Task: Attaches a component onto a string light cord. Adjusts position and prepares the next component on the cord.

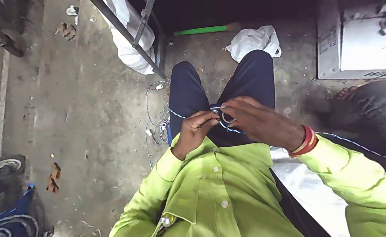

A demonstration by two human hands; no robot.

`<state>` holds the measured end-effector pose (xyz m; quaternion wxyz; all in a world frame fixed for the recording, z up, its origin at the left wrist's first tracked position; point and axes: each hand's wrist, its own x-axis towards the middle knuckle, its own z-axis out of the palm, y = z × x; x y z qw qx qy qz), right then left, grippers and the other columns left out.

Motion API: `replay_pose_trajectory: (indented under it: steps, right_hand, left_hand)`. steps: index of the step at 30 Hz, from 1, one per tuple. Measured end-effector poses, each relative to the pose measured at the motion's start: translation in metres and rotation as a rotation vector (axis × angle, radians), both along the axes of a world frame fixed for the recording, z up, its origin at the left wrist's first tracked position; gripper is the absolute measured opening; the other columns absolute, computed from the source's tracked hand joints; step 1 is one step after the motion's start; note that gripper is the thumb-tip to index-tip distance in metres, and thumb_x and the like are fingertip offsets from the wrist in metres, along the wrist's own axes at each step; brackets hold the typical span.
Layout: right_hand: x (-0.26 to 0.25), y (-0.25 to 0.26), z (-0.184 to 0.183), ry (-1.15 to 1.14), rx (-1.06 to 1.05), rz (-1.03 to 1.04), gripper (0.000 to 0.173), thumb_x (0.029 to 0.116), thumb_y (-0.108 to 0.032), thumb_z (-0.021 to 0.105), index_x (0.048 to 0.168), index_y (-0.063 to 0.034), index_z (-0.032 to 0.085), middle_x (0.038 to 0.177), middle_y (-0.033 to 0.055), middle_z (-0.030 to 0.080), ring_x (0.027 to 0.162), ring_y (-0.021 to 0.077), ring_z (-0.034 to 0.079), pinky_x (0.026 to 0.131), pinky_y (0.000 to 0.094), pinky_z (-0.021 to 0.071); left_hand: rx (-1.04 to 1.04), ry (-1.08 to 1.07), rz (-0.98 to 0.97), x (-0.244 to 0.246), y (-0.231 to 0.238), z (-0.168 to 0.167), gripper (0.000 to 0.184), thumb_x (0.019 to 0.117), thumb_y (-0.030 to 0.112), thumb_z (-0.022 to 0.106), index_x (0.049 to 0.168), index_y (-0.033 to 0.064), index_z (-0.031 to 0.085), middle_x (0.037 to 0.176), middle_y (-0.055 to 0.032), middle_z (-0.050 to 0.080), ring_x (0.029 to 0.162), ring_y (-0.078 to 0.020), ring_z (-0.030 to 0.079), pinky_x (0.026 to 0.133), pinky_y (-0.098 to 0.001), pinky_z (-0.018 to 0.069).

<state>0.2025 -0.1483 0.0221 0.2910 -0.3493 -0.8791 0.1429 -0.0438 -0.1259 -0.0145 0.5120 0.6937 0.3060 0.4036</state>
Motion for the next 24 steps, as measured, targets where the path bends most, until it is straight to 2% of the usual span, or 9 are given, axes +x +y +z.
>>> replay_pose_trajectory:
  steps: [4, 7, 10, 11, 13, 16, 17, 20, 24]
  right_hand:
    - [-0.009, -0.003, -0.007, 0.039, -0.008, -0.079, 0.028, 0.1017, -0.012, 0.058, 0.124, 0.0027, 0.067, 0.123, 0.0188, 0.068, 0.117, 0.0316, 0.065, 0.103, 0.0379, 0.0527]
    - [-0.012, -0.007, -0.015, 0.096, 0.005, -0.166, 0.023, 0.1017, -0.011, 0.057, 0.113, 0.0032, 0.072, 0.106, 0.0151, 0.075, 0.101, 0.0255, 0.072, 0.094, 0.034, 0.0569]
    - [-0.013, -0.011, -0.019, 0.127, -0.018, -0.256, 0.022, 0.1013, -0.011, 0.058, 0.109, 0.0011, 0.074, 0.096, 0.0113, 0.076, 0.089, 0.0201, 0.073, 0.085, 0.0306, 0.0582]
    - [-0.011, -0.012, -0.02, 0.155, -0.039, -0.277, 0.021, 0.1008, -0.013, 0.06, 0.108, 0.0002, 0.075, 0.097, 0.011, 0.077, 0.09, 0.0192, 0.073, 0.085, 0.0301, 0.0581]
    - [-0.006, -0.011, -0.022, 0.233, -0.123, -0.295, 0.024, 0.0984, -0.019, 0.067, 0.112, -0.0016, 0.077, 0.108, 0.0103, 0.077, 0.102, 0.0173, 0.073, 0.094, 0.0295, 0.0575]
    - [0.001, -0.014, -0.021, 0.408, -0.293, -0.279, 0.043, 0.0919, -0.027, 0.077, 0.126, -0.0008, 0.07, 0.129, 0.0112, 0.069, 0.118, 0.0165, 0.067, 0.101, 0.0324, 0.0574]
    - [0.001, -0.016, -0.021, 0.465, -0.32, -0.28, 0.041, 0.0915, -0.027, 0.078, 0.123, -0.001, 0.07, 0.131, 0.012, 0.068, 0.12, 0.0185, 0.067, 0.101, 0.0349, 0.0583]
    - [0.001, -0.019, -0.018, 0.453, -0.265, -0.314, 0.021, 0.0986, -0.019, 0.066, 0.107, -0.0027, 0.076, 0.131, 0.0141, 0.067, 0.123, 0.0207, 0.065, 0.103, 0.0354, 0.0561]
    - [-0.004, -0.023, -0.017, 0.379, -0.201, -0.355, 0.017, 0.0967, -0.019, 0.069, 0.104, -0.0072, 0.08, 0.12, 0.0126, 0.068, 0.109, 0.0163, 0.063, 0.094, 0.0285, 0.0536]
  left_hand:
    - [-0.008, -0.027, 0.03, 0.0, -0.002, -0.003, 0.015, 0.0985, 0.002, 0.062, 0.107, -0.0037, 0.073, 0.105, -0.0081, 0.073, 0.093, -0.0098, 0.069, 0.084, -0.0281, 0.0596]
    - [0.012, -0.051, 0.026, 0.004, -0.005, -0.003, 0.014, 0.0973, 0.001, 0.063, 0.104, -0.0057, 0.073, 0.101, -0.0091, 0.073, 0.091, -0.0091, 0.069, 0.083, -0.0272, 0.0592]
    - [-0.007, -0.061, 0.018, 0.009, -0.006, -0.007, 0.013, 0.0967, -0.001, 0.063, 0.104, -0.006, 0.073, 0.098, -0.0084, 0.073, 0.087, -0.008, 0.068, 0.081, -0.0256, 0.0586]
    - [-0.024, -0.057, 0.021, 0.01, -0.005, -0.009, 0.014, 0.0967, -0.001, 0.063, 0.105, -0.0055, 0.073, 0.099, -0.0085, 0.073, 0.088, -0.0085, 0.068, 0.081, -0.0261, 0.0587]
    - [-0.061, -0.042, 0.028, 0.01, -0.004, -0.012, 0.014, 0.0974, 0.0, 0.062, 0.106, -0.0037, 0.073, 0.101, -0.0079, 0.073, 0.091, -0.0089, 0.069, 0.083, -0.0273, 0.0589]
    - [-0.084, -0.037, 0.032, 0.008, -0.002, -0.008, 0.016, 0.0985, 0.001, 0.061, 0.109, -0.0028, 0.073, 0.103, -0.0073, 0.073, 0.091, -0.0092, 0.069, 0.082, -0.0278, 0.0595]
    - [-0.086, -0.041, 0.033, 0.007, -0.002, -0.008, 0.016, 0.0988, 0.0, 0.061, 0.109, -0.0027, 0.072, 0.103, -0.0071, 0.073, 0.09, -0.0092, 0.069, 0.081, -0.0276, 0.0593]
    - [-0.086, -0.057, 0.035, 0.006, -0.002, -0.008, 0.017, 0.0986, 0.0, 0.061, 0.11, -0.0033, 0.073, 0.103, -0.0077, 0.074, 0.089, -0.0096, 0.069, 0.08, -0.0285, 0.0595]
    - [-0.095, -0.07, 0.04, 0.005, -0.005, -0.009, 0.017, 0.0984, 0.0, 0.062, 0.11, -0.0018, 0.073, 0.104, -0.006, 0.074, 0.089, -0.0088, 0.069, 0.08, -0.0278, 0.0596]
